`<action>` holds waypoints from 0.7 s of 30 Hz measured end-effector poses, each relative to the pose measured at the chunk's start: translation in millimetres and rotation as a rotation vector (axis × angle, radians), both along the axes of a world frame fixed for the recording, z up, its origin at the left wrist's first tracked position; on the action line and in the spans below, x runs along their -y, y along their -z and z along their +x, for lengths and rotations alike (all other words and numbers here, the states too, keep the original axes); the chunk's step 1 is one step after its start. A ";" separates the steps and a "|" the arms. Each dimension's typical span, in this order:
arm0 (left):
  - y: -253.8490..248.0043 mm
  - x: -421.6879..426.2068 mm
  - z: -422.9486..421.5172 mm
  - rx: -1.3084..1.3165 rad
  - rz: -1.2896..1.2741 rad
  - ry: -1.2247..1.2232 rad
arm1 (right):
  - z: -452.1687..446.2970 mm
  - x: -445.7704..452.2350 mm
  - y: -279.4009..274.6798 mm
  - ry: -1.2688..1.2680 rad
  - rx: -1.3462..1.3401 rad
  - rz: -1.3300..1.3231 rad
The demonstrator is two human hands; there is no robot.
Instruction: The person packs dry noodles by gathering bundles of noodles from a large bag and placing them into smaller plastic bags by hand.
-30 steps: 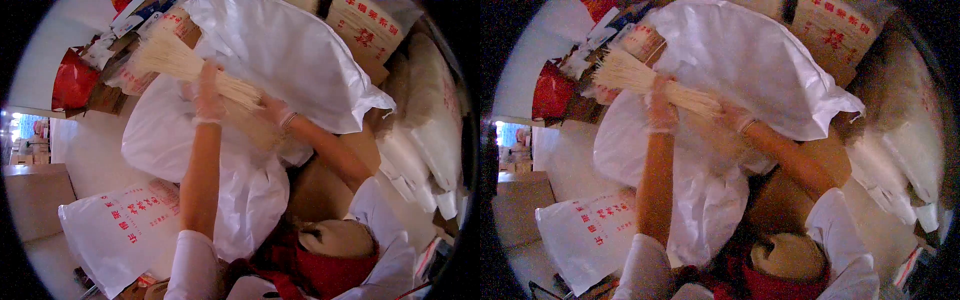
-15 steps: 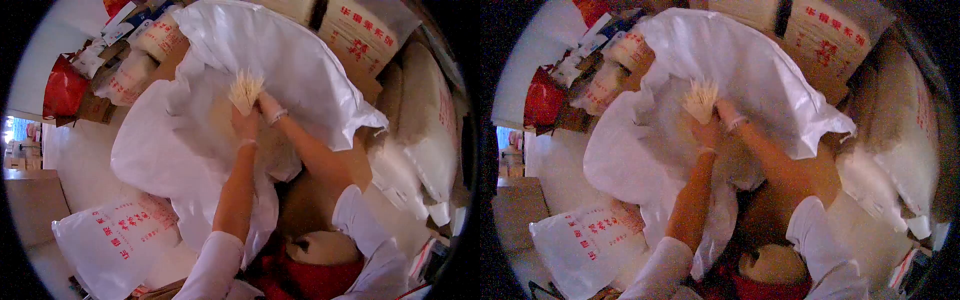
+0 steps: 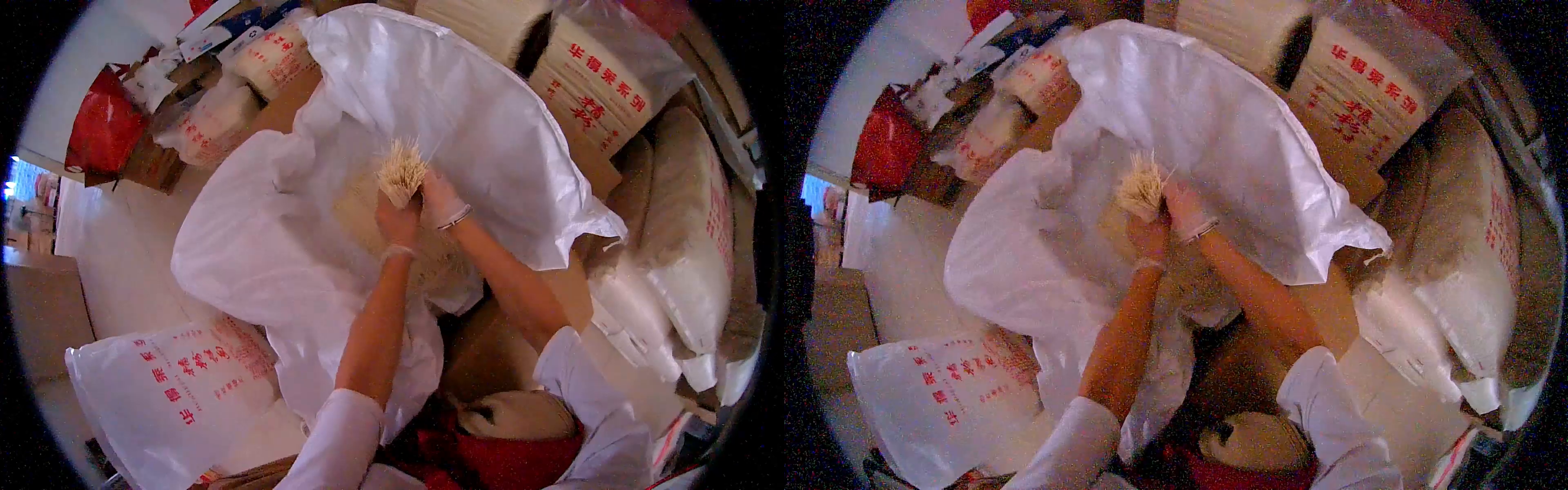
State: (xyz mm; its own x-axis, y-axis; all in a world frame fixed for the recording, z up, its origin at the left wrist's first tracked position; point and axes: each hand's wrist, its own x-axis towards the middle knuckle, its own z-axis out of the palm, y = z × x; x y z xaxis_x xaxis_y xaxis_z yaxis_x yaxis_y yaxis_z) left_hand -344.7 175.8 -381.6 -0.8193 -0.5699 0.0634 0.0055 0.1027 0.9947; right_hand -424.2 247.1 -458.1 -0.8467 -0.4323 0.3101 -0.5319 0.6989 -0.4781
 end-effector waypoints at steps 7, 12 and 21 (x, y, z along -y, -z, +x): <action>-10.9 1.7 4.3 -0.047 -0.013 0.048 | -3.3 2.3 3.1 -0.016 -0.025 0.062; 18.0 7.8 -3.8 -0.083 -0.234 0.064 | -10.8 9.4 16.2 -0.002 0.059 0.152; 10.4 8.8 -3.1 0.097 -0.193 -0.047 | 8.0 -6.2 -170.2 -0.369 0.517 -0.895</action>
State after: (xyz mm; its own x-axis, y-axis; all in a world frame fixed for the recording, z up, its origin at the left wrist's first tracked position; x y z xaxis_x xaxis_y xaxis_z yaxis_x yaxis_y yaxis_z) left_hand -347.8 166.9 -391.9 -0.7996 -0.5925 0.0975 -0.0985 0.2896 0.9521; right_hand -416.2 253.3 -287.9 -0.8296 -0.4816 0.2826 -0.2258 -0.1734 -0.9586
